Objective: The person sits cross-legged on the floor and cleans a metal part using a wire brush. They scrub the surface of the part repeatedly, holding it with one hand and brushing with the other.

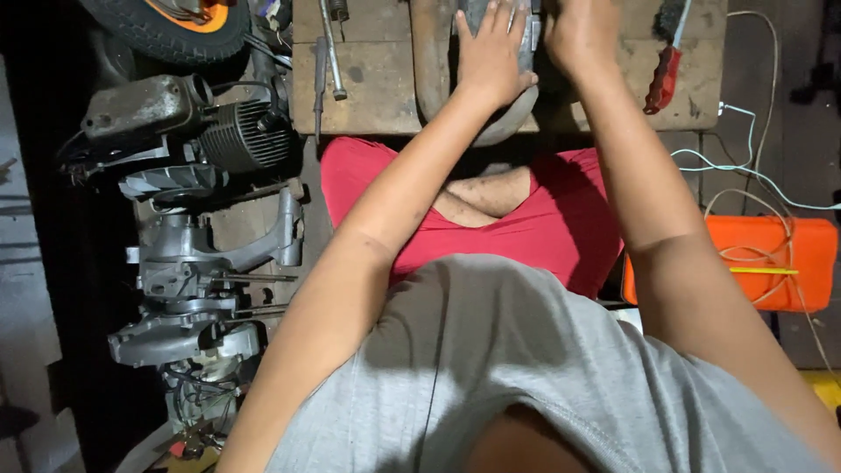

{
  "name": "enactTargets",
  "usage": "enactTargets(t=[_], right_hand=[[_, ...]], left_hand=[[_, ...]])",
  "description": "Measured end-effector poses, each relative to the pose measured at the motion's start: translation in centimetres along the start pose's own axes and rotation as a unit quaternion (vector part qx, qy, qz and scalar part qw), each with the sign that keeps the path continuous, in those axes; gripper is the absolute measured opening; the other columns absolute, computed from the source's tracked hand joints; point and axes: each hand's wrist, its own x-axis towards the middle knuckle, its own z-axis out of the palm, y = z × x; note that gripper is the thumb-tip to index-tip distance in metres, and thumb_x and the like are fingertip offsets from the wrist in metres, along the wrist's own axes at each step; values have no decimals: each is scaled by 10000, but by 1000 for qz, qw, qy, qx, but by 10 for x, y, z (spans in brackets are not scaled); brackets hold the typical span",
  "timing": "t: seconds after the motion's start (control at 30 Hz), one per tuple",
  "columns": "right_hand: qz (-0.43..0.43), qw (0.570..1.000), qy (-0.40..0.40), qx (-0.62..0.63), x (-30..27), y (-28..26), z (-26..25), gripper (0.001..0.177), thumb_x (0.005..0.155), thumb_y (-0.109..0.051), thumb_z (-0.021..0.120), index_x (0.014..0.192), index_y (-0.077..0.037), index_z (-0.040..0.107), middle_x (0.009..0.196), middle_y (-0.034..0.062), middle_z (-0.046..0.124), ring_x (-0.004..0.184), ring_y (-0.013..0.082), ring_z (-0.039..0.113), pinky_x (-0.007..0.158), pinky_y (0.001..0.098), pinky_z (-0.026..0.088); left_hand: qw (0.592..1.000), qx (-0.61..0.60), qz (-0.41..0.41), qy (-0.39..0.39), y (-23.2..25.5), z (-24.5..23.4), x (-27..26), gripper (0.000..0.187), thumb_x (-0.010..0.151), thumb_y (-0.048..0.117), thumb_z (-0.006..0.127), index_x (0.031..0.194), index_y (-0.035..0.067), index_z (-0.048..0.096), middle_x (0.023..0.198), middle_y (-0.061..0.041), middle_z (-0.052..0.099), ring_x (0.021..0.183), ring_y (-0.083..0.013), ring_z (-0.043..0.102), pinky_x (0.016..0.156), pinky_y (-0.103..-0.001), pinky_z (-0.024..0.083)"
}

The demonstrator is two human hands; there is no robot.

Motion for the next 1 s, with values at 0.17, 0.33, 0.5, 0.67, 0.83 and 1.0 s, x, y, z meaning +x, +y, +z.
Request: enactTargets(t=[0.17, 0.33, 0.5, 0.67, 0.83, 1.0], right_hand=[[-6, 999, 5, -51, 2, -4, 0, 159, 826, -113, 716, 975, -108, 769, 814, 149, 754, 623, 406, 670, 512, 469, 524], [59, 997, -55, -21, 7, -10, 2, 170, 825, -90, 748, 994, -98, 766, 837, 149, 774, 624, 416, 692, 544, 500, 554], [7, 999, -20, -43, 5, -16, 7, 95, 914, -176, 730, 973, -102, 715, 770, 143, 737, 605, 408, 668, 537, 468, 528], [75, 994, -49, -68, 1, -19, 7, 263, 816, -50, 644, 1072, -73, 701, 718, 212, 715, 544, 447, 660, 502, 515, 531], [87, 985, -110, -101, 0, -13, 20, 322, 852, -107, 689, 1153, -8, 634, 739, 205, 719, 584, 437, 679, 564, 513, 555], [46, 989, -111, -91, 10, -42, 14, 217, 935, -203, 651, 943, 12, 685, 749, 238, 722, 611, 449, 690, 553, 497, 548]], left_hand=[[1000, -26, 1, -14, -2, 2, 5, 1052, 866, 659, 823, 1587, 88, 311, 1638, -146, 320, 1522, -310, 298, 1175, -732, 200], [999, -17, 4, -34, -3, 1, 4, 1035, 896, 676, 772, 1600, 87, 294, 1659, -145, 290, 1534, -320, 280, 1182, -725, 182], [1000, -11, 11, -18, -4, 2, 1, 1021, 862, 607, 791, 1587, 71, 313, 1645, -159, 295, 1525, -325, 288, 1169, -724, 207], [999, -30, 6, -37, -5, 0, 3, 1047, 869, 640, 791, 1604, 92, 285, 1663, -150, 277, 1539, -323, 275, 1188, -717, 170], [998, -33, 5, -48, -4, 2, 2, 1024, 900, 591, 790, 1619, 110, 242, 1678, -143, 251, 1555, -313, 234, 1191, -723, 162], [1000, -19, 8, -10, -5, 18, 2, 839, 889, 322, 693, 1593, 84, 303, 1658, -148, 269, 1538, -314, 268, 1171, -722, 213]])
